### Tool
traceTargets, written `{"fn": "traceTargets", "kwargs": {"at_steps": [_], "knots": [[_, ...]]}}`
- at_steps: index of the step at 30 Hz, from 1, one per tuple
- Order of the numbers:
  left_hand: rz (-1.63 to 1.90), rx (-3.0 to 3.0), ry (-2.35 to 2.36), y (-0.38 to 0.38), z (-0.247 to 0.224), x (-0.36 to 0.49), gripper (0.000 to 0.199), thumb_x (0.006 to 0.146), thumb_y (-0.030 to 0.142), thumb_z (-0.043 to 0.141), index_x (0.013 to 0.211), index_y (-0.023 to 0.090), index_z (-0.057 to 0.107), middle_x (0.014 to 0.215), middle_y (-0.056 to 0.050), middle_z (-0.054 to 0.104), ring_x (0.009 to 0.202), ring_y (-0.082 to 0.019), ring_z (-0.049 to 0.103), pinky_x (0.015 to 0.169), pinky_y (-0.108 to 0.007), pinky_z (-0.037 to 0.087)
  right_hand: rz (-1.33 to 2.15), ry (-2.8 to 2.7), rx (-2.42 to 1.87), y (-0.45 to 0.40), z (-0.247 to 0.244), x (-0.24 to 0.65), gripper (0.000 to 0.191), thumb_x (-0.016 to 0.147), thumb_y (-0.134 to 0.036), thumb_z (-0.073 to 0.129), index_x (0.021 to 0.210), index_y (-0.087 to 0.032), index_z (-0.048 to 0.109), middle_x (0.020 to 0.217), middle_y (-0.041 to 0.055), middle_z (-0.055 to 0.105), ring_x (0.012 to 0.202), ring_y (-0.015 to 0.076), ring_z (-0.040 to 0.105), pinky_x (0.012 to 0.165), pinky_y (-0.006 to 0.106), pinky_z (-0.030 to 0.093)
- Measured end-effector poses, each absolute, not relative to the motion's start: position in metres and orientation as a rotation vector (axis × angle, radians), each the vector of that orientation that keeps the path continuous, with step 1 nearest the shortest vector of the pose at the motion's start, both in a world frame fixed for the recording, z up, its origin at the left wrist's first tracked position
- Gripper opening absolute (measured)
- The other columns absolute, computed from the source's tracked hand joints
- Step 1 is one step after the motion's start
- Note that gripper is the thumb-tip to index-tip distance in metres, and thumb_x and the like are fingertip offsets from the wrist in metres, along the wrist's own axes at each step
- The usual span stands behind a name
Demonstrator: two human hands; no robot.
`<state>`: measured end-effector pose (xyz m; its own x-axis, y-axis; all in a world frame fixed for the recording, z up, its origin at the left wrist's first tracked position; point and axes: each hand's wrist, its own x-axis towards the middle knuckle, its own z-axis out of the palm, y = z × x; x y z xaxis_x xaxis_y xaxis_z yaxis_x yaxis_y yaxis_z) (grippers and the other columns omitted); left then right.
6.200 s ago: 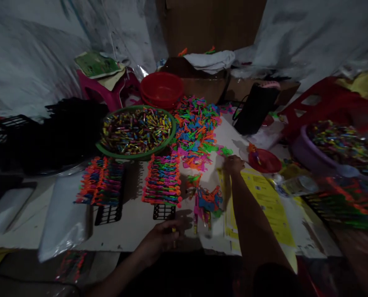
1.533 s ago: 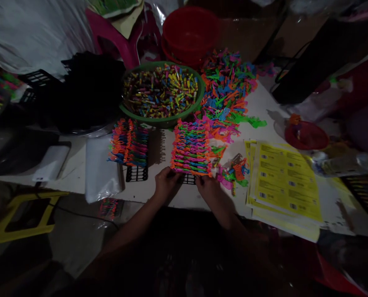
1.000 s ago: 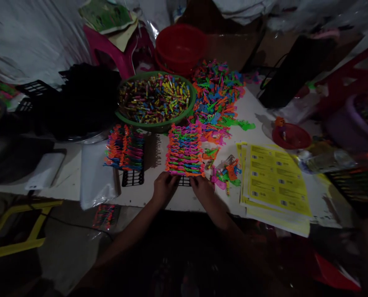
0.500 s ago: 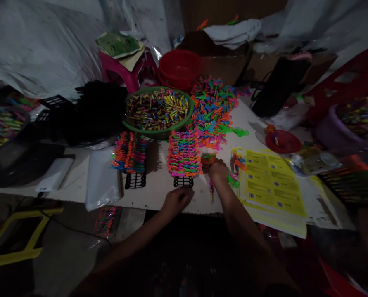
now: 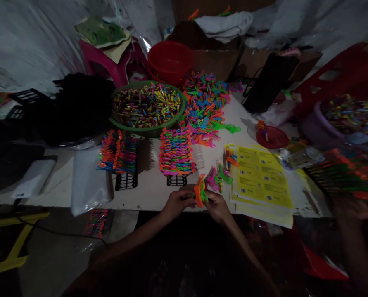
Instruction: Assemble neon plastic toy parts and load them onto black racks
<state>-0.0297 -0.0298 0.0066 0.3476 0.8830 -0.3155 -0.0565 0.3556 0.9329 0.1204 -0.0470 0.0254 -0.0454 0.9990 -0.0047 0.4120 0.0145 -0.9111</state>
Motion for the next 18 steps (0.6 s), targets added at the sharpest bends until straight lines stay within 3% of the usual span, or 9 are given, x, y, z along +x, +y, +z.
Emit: {"fn": "traceTargets", "kwargs": {"at_steps": [4,8,13,18], "knots": [[0.920,1.236,1.192,-0.032,0.008,-0.045,0.024,0.064,0.037,0.069,0.080,0.019,0.072,0.077,-0.005,0.070,0.071,-0.018,0.063,0.067,-0.030,0.051,0.586,-1.606,-2.120,-0.034,0.018,0.129,0.039,0.078,-0.053,0.045,0.081,-0.021,0.068,0.073,0.0074,0.069,0.066,0.0203,0.064,0.060,0.030,0.047],[1.101,1.547,1.274,-0.038,0.014,-0.070,0.014,0.064,0.030,0.070,0.077,0.025,0.073,0.083,-0.005,0.069,0.085,-0.020,0.060,0.076,-0.032,0.048,0.458,-1.704,-2.481,-0.019,0.006,0.138,0.036,0.077,-0.051,0.050,0.079,-0.019,0.067,0.064,0.0100,0.067,0.060,0.0227,0.063,0.055,0.030,0.043],[1.224,1.458,1.518,-0.042,-0.001,-0.105,0.012,0.067,0.030,0.066,0.076,0.024,0.072,0.076,-0.005,0.067,0.074,-0.017,0.060,0.066,-0.028,0.049,0.312,-1.448,-1.938,-0.026,0.009,0.151,0.035,0.079,-0.047,0.048,0.078,-0.018,0.067,0.068,0.0065,0.067,0.063,0.0175,0.061,0.059,0.027,0.045],[1.294,1.172,1.675,-0.021,-0.023,-0.107,0.020,0.061,0.031,0.067,0.075,0.018,0.067,0.076,-0.004,0.069,0.072,-0.019,0.063,0.070,-0.031,0.050,0.567,-1.538,-1.540,-0.026,0.001,0.130,0.032,0.078,-0.046,0.049,0.078,-0.021,0.069,0.075,0.0041,0.069,0.071,0.0191,0.063,0.068,0.031,0.050]]}}
